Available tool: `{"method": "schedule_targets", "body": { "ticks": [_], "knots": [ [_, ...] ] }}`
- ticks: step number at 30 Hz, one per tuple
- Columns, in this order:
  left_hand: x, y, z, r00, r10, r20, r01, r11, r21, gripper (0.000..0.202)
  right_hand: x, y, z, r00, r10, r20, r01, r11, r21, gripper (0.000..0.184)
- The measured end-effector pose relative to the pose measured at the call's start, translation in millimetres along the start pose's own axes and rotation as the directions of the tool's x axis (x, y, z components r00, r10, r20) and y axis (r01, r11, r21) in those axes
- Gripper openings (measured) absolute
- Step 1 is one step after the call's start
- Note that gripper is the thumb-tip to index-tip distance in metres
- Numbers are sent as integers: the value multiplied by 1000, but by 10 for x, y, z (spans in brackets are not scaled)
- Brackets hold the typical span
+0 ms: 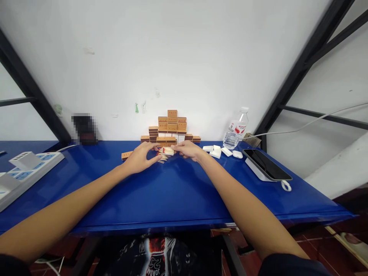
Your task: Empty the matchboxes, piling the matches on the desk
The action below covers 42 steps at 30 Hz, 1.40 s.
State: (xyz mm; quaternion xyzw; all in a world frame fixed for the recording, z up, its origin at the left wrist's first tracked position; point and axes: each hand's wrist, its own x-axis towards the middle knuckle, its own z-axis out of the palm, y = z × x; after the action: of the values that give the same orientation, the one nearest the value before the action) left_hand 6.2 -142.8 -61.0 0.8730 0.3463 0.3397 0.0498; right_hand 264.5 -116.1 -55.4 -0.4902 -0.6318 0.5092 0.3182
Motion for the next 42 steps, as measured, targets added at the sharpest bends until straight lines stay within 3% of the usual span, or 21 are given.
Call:
{"method": "schedule_targets", "body": {
  "ticks": [5,9,15,22,26,30,42],
  "knots": [
    [12,-10,-31,998,7,-56,-2,995,104,35,80,108,-187,958,7,-286,-35,995,-94,44],
    [19,-28,-29,997,4,-77,8,989,148,33,126,214,-244,933,-52,-356,-12,984,-177,44],
    [11,-2,-34,998,35,-56,-25,984,178,28,203,296,-173,908,-275,-317,155,921,-357,34],
    [-3,3,-32,979,156,132,-180,965,190,17,170,232,-91,854,-495,-159,258,670,-696,12],
    [-14,-5,-21,969,144,199,-187,959,213,14,113,148,-82,824,-564,-50,292,498,-817,8],
    [-19,-1,-27,960,129,248,-186,956,225,13,85,99,-75,811,-585,-9,273,392,-879,7],
    [-31,54,-31,958,88,273,-164,949,270,21,32,4,-100,786,-617,-36,242,361,-900,2]
  ]
}}
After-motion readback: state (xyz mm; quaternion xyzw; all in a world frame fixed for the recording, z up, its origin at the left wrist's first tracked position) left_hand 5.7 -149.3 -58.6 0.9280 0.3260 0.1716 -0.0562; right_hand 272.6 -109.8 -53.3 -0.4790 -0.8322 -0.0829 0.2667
